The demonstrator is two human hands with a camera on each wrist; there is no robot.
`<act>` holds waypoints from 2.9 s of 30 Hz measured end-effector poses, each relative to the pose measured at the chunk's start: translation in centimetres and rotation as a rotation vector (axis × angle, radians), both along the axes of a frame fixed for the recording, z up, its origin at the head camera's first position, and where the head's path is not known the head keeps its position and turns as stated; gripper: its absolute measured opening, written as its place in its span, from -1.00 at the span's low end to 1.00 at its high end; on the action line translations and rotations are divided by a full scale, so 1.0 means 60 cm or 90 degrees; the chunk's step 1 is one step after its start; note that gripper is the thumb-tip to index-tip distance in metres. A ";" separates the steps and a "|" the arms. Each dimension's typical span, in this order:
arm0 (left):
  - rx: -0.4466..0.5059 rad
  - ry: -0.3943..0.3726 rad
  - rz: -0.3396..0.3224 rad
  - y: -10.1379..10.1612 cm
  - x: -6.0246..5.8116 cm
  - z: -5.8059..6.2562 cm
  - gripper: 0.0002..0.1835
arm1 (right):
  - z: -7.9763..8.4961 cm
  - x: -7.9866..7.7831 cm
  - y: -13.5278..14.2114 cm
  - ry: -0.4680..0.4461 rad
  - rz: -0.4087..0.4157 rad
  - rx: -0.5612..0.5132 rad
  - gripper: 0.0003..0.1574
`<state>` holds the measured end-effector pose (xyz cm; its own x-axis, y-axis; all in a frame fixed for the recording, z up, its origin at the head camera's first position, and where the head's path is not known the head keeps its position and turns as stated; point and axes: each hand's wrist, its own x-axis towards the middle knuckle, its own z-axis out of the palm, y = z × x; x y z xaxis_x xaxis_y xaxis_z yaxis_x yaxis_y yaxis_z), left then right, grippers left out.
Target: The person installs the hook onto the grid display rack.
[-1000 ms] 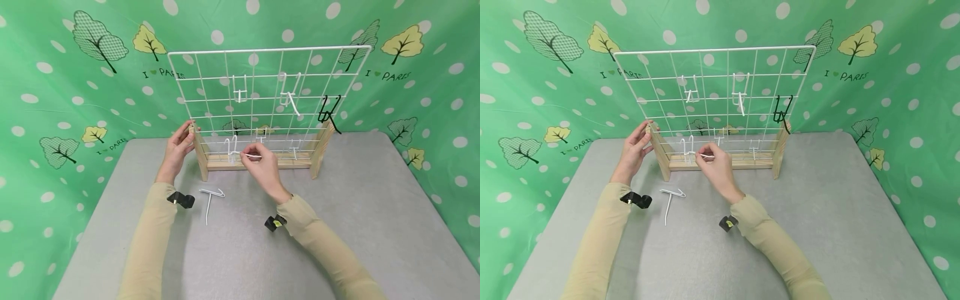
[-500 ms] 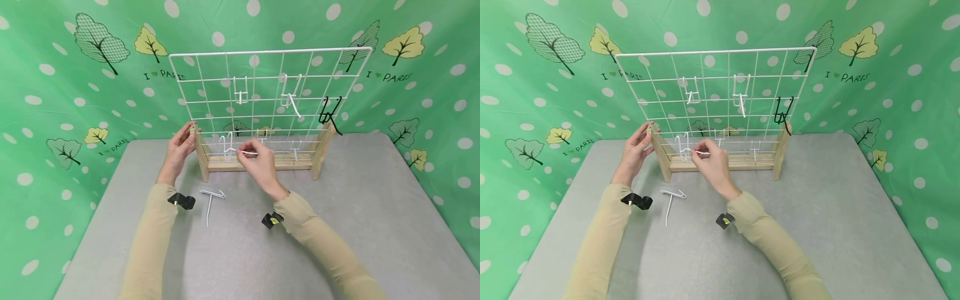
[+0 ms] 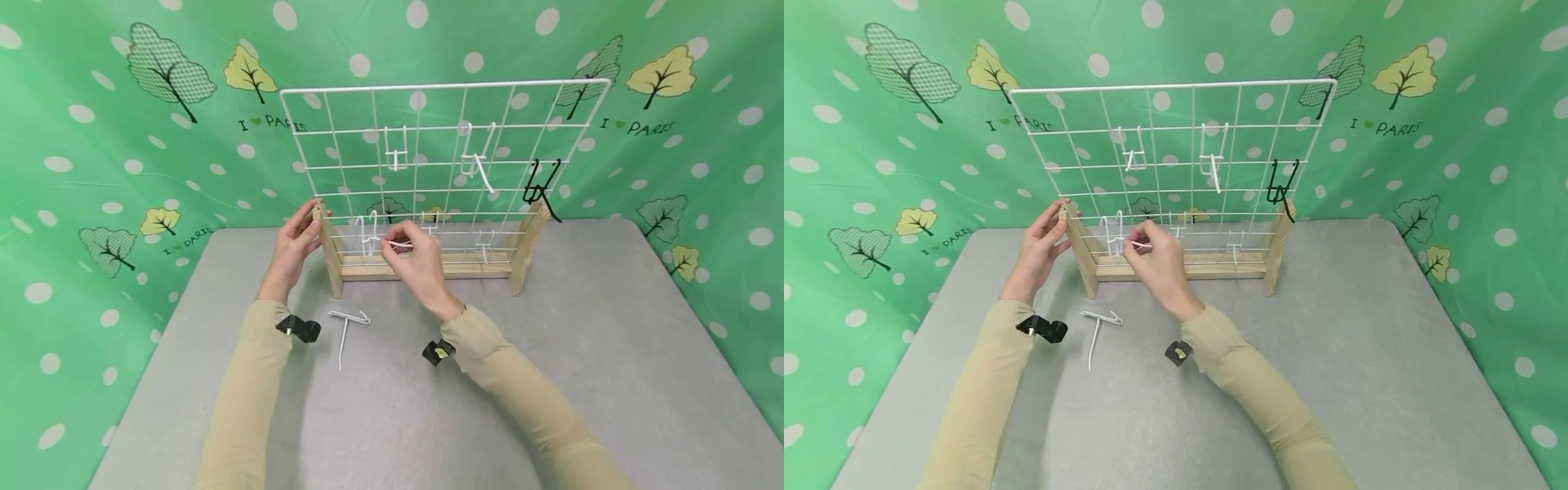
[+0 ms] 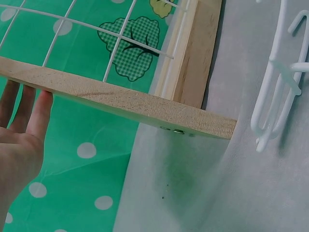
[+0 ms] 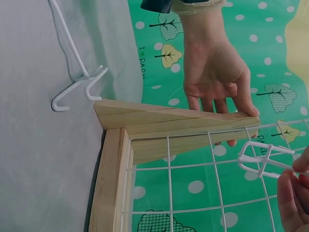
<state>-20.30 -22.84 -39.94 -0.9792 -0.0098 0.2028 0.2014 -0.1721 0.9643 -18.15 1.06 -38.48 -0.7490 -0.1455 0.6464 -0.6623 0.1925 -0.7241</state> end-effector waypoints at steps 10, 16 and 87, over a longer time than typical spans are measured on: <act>-0.001 0.002 -0.003 -0.001 -0.002 -0.003 -0.54 | -0.009 -0.016 -0.008 0.026 -0.025 0.018 -0.91; -0.012 0.001 0.001 -0.002 -0.002 -0.003 -0.55 | -0.014 -0.018 -0.012 0.074 -0.048 0.036 -0.90; -0.028 -0.004 0.011 0.000 0.000 -0.004 -0.51 | -0.067 0.017 -0.083 0.093 -0.255 0.084 -0.89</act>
<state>-20.27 -22.82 -40.20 -0.9802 -0.0186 0.1974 0.1981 -0.1254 0.9721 -17.11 -3.94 -42.50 -0.6652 0.0497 0.7450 -0.6098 0.5395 -0.5806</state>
